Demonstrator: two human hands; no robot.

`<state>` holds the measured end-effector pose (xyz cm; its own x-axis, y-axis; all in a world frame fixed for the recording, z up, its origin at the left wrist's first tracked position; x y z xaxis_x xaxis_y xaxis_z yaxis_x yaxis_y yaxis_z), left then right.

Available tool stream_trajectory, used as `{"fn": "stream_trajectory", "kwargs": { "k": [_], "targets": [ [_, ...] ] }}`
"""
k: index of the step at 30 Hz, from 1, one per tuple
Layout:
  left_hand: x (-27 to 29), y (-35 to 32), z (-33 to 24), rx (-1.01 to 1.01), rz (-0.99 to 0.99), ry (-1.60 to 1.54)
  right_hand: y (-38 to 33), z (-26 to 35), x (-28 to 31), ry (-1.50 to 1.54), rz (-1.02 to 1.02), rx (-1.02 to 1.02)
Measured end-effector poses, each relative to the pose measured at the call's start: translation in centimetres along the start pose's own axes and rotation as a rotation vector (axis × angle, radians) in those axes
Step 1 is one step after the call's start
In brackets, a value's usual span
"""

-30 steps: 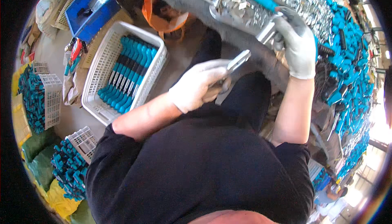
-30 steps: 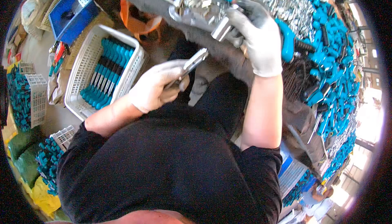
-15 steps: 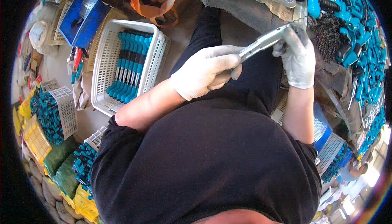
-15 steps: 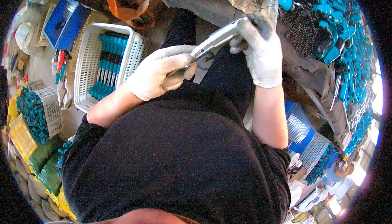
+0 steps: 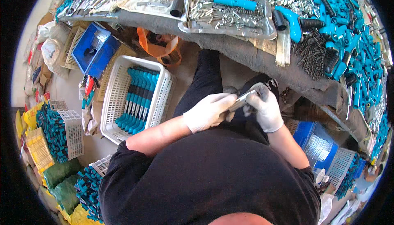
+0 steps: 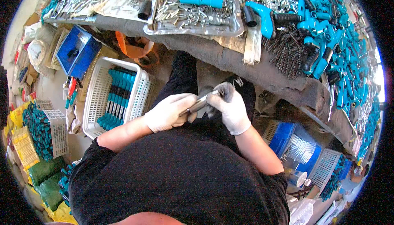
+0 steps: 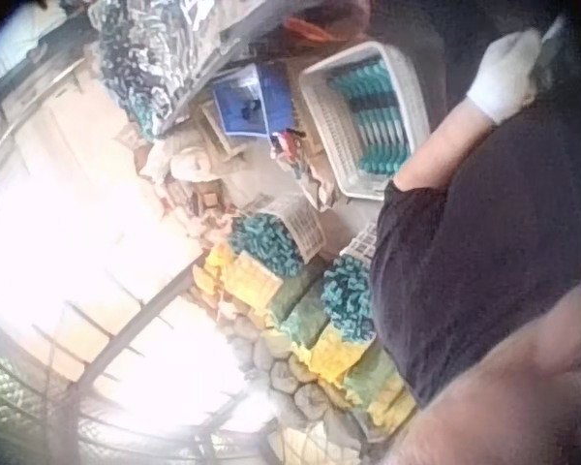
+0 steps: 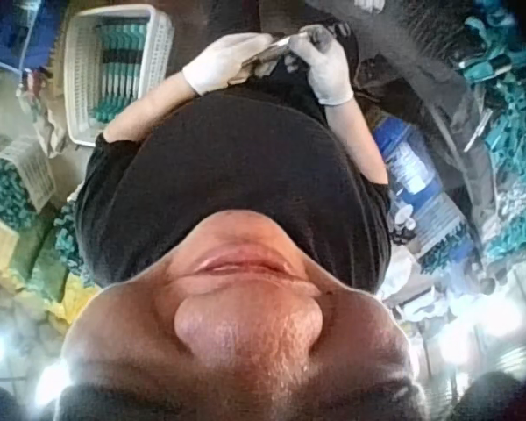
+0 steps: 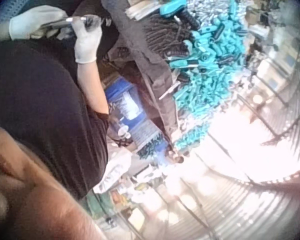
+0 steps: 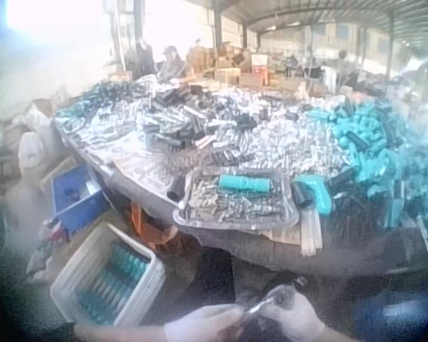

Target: Assembling metal and plastic components for a handheld tool on an industrial workbench.

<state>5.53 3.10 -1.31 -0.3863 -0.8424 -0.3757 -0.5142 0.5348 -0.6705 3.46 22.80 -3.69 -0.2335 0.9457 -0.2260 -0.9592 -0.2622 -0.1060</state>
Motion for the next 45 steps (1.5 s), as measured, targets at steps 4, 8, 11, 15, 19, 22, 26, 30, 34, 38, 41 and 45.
{"fn": "stream_trajectory", "kwargs": {
  "k": [4, 8, 11, 15, 19, 22, 26, 30, 34, 38, 41, 45],
  "targets": [
    [-0.8, 0.0, -0.7, -0.036, -0.083, 0.079, -0.3, 0.2, -0.5, -0.049, 0.078, -0.024],
    [-0.6, -0.2, -1.0, 0.012, -0.08, 0.052, 0.2, 0.8, 0.1, 0.051, 0.104, -0.041],
    [-0.3, 0.4, -0.5, 0.002, -0.024, -0.025, 0.6, 0.4, 0.2, -0.036, 0.176, 0.025],
    [-0.5, 0.2, -1.1, 0.019, -0.02, -0.177, 0.7, -0.2, -1.4, -0.029, 0.137, 0.09],
    [0.5, 0.1, -0.6, 0.017, 0.014, -0.205, 1.2, 0.4, -2.3, -0.007, 0.178, 0.05],
    [1.2, -0.6, -1.0, -0.132, 0.072, -0.196, 3.1, 3.0, -0.5, -0.12, 0.249, -0.003],
    [2.4, -2.0, -1.6, -0.181, -0.022, -0.201, 7.7, 8.8, 0.4, -0.547, -0.059, 0.387],
    [2.5, -1.8, -1.9, -0.227, -0.056, -0.259, 16.8, 10.7, 0.9, -1.26, -0.019, 0.775],
    [2.9, -2.6, -1.8, -0.251, -0.079, -0.203, 22.5, 9.5, -0.1, -1.672, 0.108, 0.678],
    [3.4, -2.7, -0.9, -0.222, -0.088, -0.371, 23.8, 8.9, -0.3, -1.654, 0.125, 0.673],
    [4.2, -2.0, -0.4, -0.244, -0.029, -0.364, 22.6, 9.6, -0.2, -1.586, 0.084, 0.887],
    [4.4, -1.4, 0.0, -0.261, -0.025, -0.287, 17.4, 11.5, 0.8, -0.826, -0.029, 0.527]
  ]
}}
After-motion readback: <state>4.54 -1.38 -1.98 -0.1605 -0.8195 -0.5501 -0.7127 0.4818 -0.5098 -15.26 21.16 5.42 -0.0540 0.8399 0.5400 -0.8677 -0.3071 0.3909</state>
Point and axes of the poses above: each hand's wrist, its own y-axis towards the middle knuckle, its own x-axis out of the back of the hand, z = x × y, the point moved 1 cm from there along y, towards the middle knuckle, and after that the axes turned 12 degrees about x, right-handed, at the moved point
